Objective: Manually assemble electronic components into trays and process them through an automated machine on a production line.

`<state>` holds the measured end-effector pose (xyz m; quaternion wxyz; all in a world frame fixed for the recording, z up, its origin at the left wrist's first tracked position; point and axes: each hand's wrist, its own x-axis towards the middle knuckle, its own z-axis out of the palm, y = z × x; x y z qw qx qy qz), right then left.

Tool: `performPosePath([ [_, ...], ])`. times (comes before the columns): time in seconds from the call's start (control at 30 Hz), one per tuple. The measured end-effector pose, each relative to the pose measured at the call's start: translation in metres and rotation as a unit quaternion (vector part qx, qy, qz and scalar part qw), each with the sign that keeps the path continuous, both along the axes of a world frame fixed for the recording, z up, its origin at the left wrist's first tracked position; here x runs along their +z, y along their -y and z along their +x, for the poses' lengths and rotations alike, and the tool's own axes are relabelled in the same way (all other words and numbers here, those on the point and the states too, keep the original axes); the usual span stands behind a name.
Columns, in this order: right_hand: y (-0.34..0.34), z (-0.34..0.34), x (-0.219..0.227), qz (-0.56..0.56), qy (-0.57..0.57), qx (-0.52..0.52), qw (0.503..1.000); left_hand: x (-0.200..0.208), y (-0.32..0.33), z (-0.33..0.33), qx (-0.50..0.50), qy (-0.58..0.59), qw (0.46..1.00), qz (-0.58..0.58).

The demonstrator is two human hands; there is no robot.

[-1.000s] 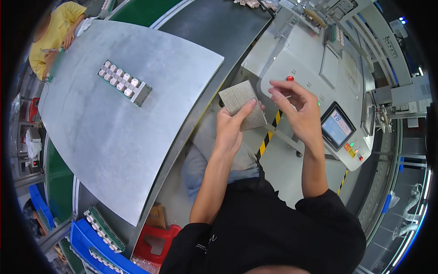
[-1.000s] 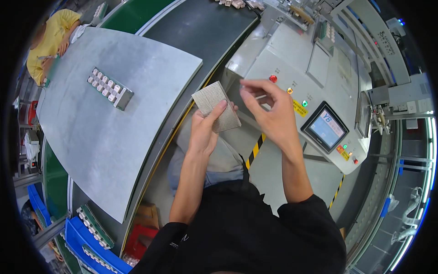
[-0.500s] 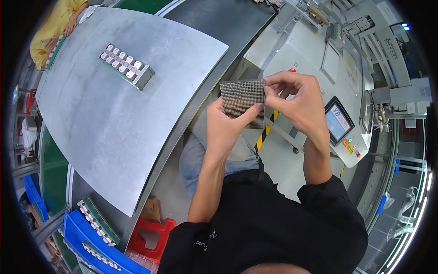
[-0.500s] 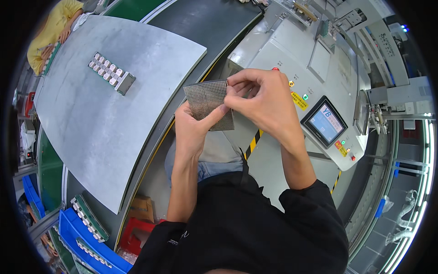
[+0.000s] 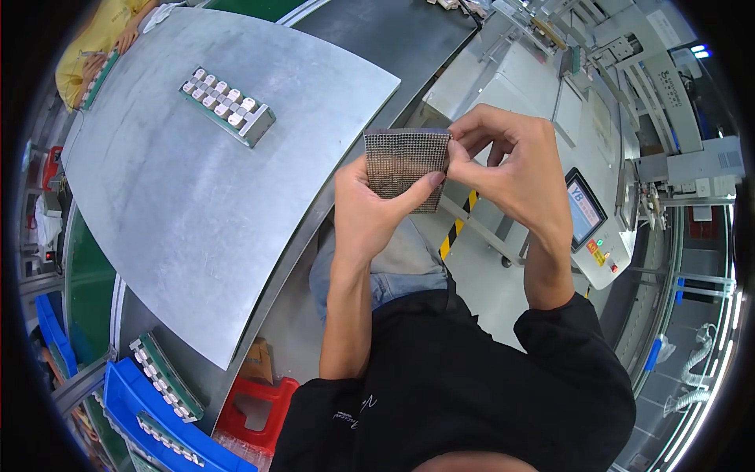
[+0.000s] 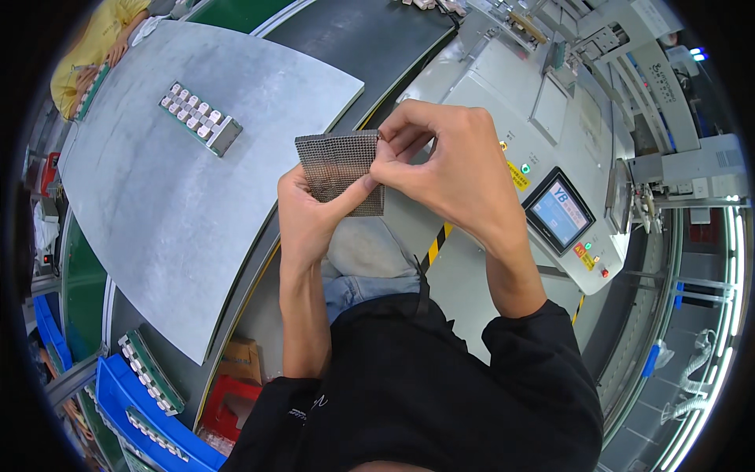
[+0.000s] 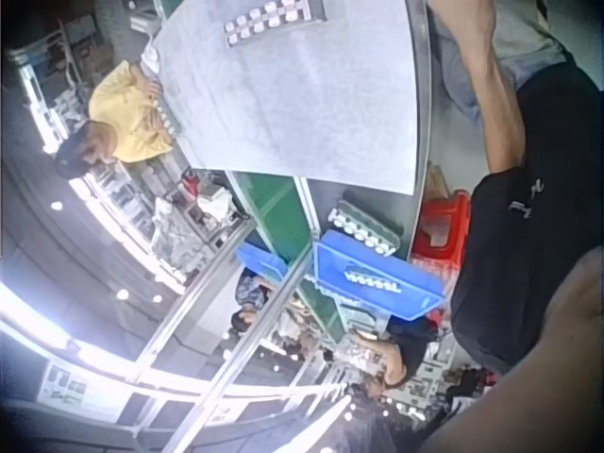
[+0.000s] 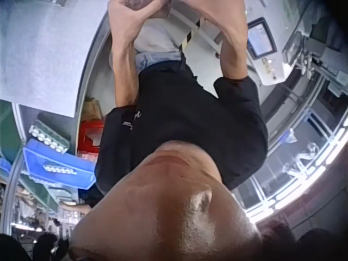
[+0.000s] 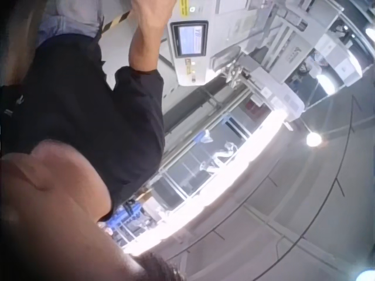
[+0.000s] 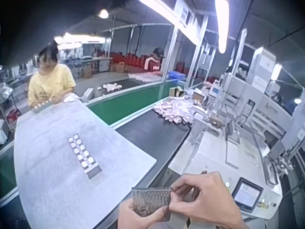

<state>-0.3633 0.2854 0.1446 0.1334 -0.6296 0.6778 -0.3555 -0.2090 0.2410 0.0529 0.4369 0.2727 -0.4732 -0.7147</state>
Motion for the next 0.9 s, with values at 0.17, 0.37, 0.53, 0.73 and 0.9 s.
performPosePath([
  [0.17,-0.002,0.014,0.004,0.005,-0.005,-0.005,1.000,0.000,0.001,0.011,0.001,0.025,0.999,-0.041],
  [0.37,0.003,0.025,-0.003,-0.049,-0.040,-0.021,0.998,-0.002,0.001,0.014,0.013,-0.004,1.000,-0.015],
  [0.53,0.004,0.022,-0.001,-0.096,0.112,-0.089,0.985,-0.001,-0.003,0.010,0.051,-0.125,0.988,0.081],
  [0.73,-0.014,0.012,0.033,-0.107,0.225,0.008,0.968,0.015,0.008,0.016,0.169,-0.310,0.914,0.198],
  [0.9,-0.028,0.019,0.023,-0.157,0.194,0.059,0.967,0.034,0.019,0.027,0.196,-0.426,0.862,0.195],
])
